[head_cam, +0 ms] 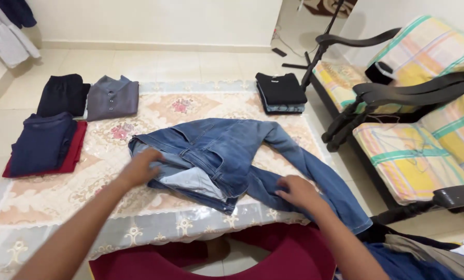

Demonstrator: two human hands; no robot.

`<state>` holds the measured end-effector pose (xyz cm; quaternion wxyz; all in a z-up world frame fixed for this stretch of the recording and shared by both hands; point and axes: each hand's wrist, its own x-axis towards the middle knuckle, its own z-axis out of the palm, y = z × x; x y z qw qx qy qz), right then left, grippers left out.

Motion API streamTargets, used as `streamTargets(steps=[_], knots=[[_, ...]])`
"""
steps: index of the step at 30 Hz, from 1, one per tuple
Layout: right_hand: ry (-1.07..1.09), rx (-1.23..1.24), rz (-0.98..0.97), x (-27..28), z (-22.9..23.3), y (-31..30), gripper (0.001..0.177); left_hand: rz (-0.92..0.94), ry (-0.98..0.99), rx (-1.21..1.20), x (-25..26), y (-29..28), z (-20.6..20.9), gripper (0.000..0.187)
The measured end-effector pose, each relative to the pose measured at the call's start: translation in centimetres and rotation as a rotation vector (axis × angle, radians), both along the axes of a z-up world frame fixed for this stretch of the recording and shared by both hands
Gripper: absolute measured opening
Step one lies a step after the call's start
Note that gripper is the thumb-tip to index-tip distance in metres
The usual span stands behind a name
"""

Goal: Folding a polo shirt and a pair of blue jeans on a table.

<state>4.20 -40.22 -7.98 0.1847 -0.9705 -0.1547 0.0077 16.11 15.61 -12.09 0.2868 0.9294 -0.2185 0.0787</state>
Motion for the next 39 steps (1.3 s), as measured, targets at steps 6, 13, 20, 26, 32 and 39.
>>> streamTargets(steps=[6,13,20,26,32,39], knots=[[-0.06,-0.087,-0.327,-6.0,-5.6,-1.4,0.069,-0.259,-0.159,0.03,-3.0,-8.4,2.5,0.037],[-0.228,0.023,-0.345,-6.6,-12.5,-7.7,0.049,-0.302,-0.154,0.081,10.1,-10.4,-0.5,0.025],[-0.211,0.239,-0.394,-3.2,-3.2,-8.7,0.042,0.236,-0.891,-0.242,20.9,-4.5,2.9,0.046],[-0.487,-0.026,-0.555,-4.4,-6.3,-6.3,0.06,-0.088,0.049,0.172,3.5,-4.4,2.6,0.03],[-0.427,-0.045,-0.681,-8.0,-15.9,-11.2,0.054,-0.32,-0.278,0.081,-5.3,-1.4,-1.9,0.03],[-0.226,0.136,-0.55,-1.4,-6.1,-23.8,0.041,0.19,-0.037,-0.699,-0.1,2.3,-0.3,0.026]])
